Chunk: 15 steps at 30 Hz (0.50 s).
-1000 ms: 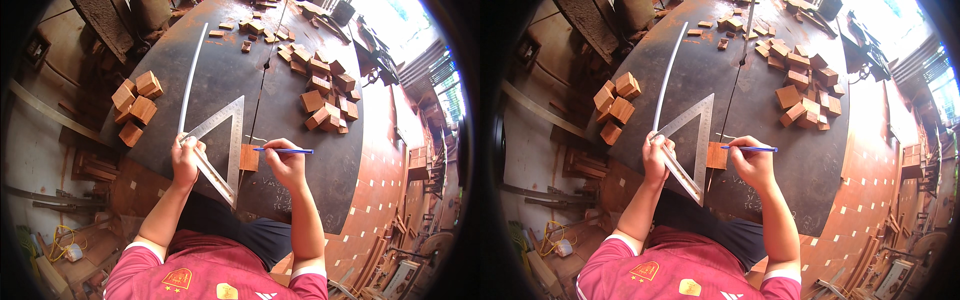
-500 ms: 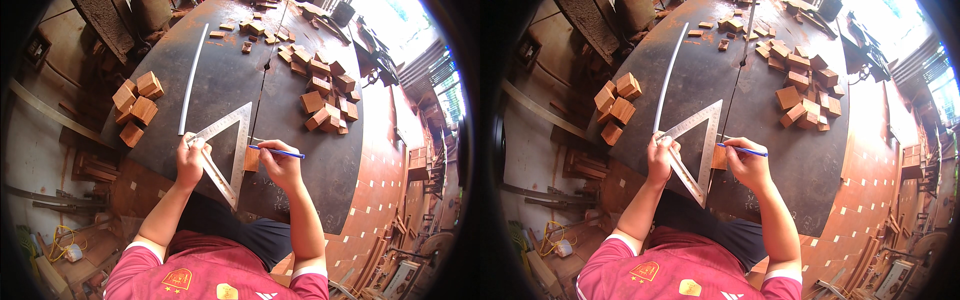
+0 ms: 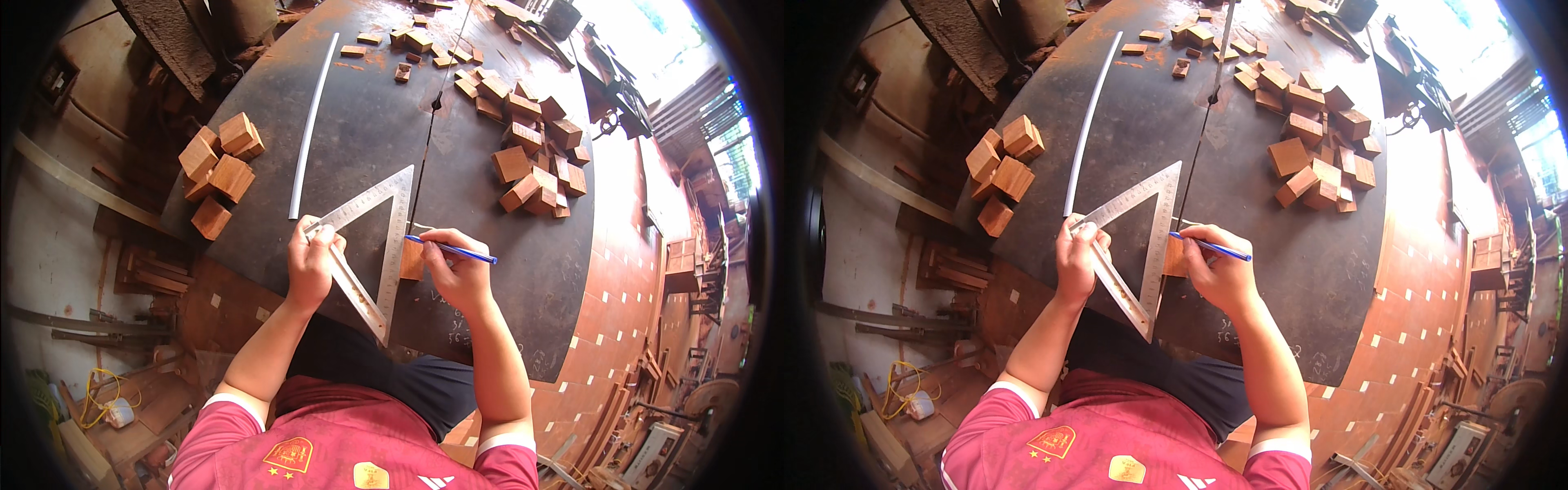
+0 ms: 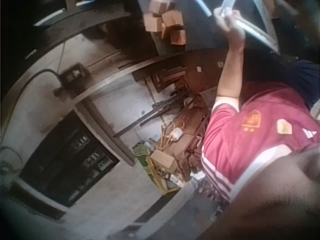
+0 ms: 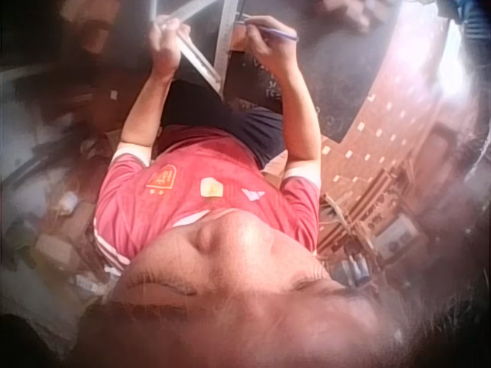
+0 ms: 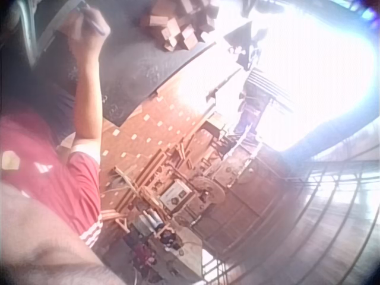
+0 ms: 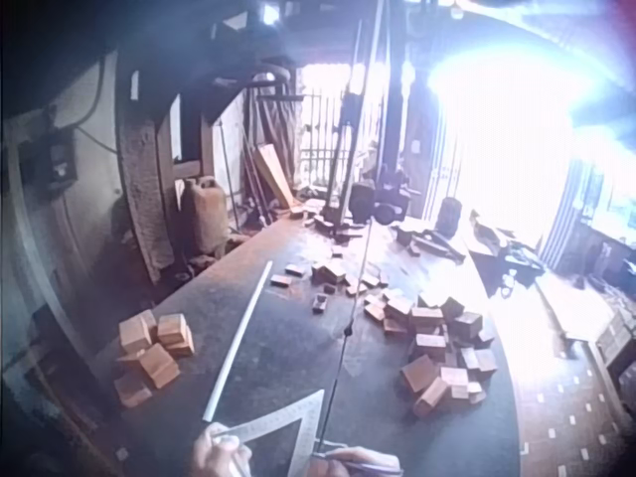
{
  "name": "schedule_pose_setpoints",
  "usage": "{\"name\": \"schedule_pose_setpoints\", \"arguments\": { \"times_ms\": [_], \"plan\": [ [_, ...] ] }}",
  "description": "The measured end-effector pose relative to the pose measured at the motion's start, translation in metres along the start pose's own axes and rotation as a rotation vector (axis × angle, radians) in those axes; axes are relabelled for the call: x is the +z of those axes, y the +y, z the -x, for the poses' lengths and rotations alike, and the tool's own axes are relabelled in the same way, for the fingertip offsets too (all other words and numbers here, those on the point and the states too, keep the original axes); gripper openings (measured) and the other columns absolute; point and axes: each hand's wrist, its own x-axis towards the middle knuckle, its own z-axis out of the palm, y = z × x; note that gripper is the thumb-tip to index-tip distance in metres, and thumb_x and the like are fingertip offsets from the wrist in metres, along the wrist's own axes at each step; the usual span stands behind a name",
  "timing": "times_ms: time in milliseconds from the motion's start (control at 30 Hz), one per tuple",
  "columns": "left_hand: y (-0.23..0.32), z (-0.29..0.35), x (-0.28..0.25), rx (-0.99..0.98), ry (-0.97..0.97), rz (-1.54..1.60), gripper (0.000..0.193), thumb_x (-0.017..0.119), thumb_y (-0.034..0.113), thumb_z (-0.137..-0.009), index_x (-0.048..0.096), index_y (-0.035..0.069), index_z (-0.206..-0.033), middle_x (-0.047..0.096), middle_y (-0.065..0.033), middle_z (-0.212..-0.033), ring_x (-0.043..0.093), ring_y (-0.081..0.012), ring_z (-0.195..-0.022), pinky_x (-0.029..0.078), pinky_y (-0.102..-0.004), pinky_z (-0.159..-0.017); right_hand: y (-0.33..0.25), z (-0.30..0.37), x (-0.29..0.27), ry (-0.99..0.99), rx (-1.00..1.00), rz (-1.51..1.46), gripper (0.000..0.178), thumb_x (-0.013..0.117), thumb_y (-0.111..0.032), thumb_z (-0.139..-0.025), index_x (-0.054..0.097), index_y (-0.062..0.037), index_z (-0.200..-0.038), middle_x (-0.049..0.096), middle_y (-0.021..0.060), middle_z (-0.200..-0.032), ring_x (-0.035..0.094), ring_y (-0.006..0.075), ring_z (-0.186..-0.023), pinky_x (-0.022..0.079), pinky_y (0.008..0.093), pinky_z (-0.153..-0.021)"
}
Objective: The person uses a metal set square and a ruler to measure and mark small wooden blocks with a blue pen. They repeatedly position the tools, draw lines, and place the marked blocks into a separate pile on the workbench.
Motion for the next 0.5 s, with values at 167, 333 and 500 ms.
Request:
{"name": "schedule_pose_setpoints", "arguments": {
  "times_ms": [167, 333, 500],
  "plan": [
    [0.0, 0.0, 0.002, 0.004, 0.027, -0.055, 0.012, 0.049, 0.01, -0.102, 0.045, 0.005, -0.092, 0.05, -0.0032, -0.069, 0.046, -0.0082, -0.058, 0.04, -0.0256, -0.054, -0.006, 0.002, -0.003, -0.052, 0.071, -0.019, 0.009, 0.063, 0.001, -0.094, 0.071, 0.0045, -0.097, 0.069, 0.0045, -0.077, 0.063, 0.0069, -0.069, 0.05, 0.0235, -0.062],
    [0.002, 0.001, 0.001, -0.011, 0.037, -0.084, 0.012, 0.049, 0.01, -0.102, 0.046, 0.005, -0.092, 0.051, -0.0033, -0.069, 0.046, -0.0077, -0.058, 0.039, -0.0251, -0.053, -0.011, 0.008, -0.012, -0.244, 0.213, -0.092, 0.01, 0.063, -0.001, -0.091, 0.071, 0.0028, -0.091, 0.065, 0.0026, -0.067, 0.058, 0.0059, -0.062, 0.046, 0.0245, -0.056],
    [-0.005, -0.001, -0.006, 0.006, 0.02, -0.092, 0.012, 0.051, 0.017, -0.102, 0.047, 0.007, -0.098, 0.054, -0.0052, -0.071, 0.048, -0.0084, -0.053, 0.042, -0.0247, -0.049, -0.017, 0.008, -0.007, -0.35, 0.164, 0.095, 0.011, 0.066, -0.008, -0.085, 0.073, 0.0002, -0.087, 0.063, 0.0063, -0.06, 0.058, 0.0103, -0.055, 0.047, 0.0296, -0.053]
  ]
}}
